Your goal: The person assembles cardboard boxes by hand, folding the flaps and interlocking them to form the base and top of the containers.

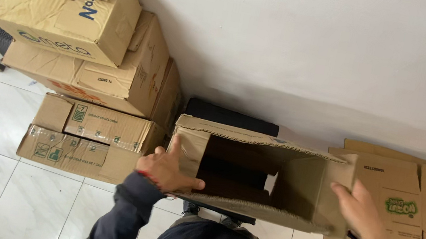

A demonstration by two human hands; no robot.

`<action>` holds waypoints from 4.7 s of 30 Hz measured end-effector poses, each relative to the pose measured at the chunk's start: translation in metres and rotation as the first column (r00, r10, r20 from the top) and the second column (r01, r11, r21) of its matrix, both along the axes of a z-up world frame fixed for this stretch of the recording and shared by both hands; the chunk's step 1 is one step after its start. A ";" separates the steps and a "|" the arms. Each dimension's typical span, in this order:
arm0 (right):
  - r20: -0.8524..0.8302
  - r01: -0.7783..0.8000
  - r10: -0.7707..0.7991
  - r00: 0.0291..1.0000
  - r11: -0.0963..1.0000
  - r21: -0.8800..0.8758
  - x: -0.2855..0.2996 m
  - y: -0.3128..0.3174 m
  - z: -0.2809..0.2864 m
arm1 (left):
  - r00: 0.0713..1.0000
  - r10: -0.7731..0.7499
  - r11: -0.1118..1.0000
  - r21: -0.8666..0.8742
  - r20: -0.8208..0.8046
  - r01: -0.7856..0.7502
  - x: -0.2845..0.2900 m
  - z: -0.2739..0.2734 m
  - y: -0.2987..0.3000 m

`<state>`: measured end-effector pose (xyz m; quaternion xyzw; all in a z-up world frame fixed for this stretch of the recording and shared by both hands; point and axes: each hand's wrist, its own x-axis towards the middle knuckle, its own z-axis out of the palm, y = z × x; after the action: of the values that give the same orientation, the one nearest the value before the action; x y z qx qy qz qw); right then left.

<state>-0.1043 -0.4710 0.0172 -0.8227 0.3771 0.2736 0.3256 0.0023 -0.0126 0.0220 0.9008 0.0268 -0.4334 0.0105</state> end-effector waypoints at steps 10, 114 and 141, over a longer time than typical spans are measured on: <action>0.229 -0.116 0.132 0.964 0.990 -0.082 -0.027 0.002 -0.105 | 0.974 -0.188 0.942 0.305 0.130 0.141 -0.015 -0.189 -0.052; 0.601 0.171 -0.096 0.794 0.983 -0.069 -0.052 0.042 -0.161 | 0.757 0.097 0.982 -0.187 0.646 0.035 0.058 -0.139 -0.152; 0.298 -0.361 0.658 0.692 0.672 -0.646 -0.041 0.163 -0.260 | 0.877 -0.079 0.637 -0.653 0.473 0.410 0.059 -0.254 -0.052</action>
<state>-0.1453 -0.3076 -0.2424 -0.9939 0.0820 0.0113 0.0733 0.0608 -0.0645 -0.2319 0.8820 -0.2782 -0.2093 0.3175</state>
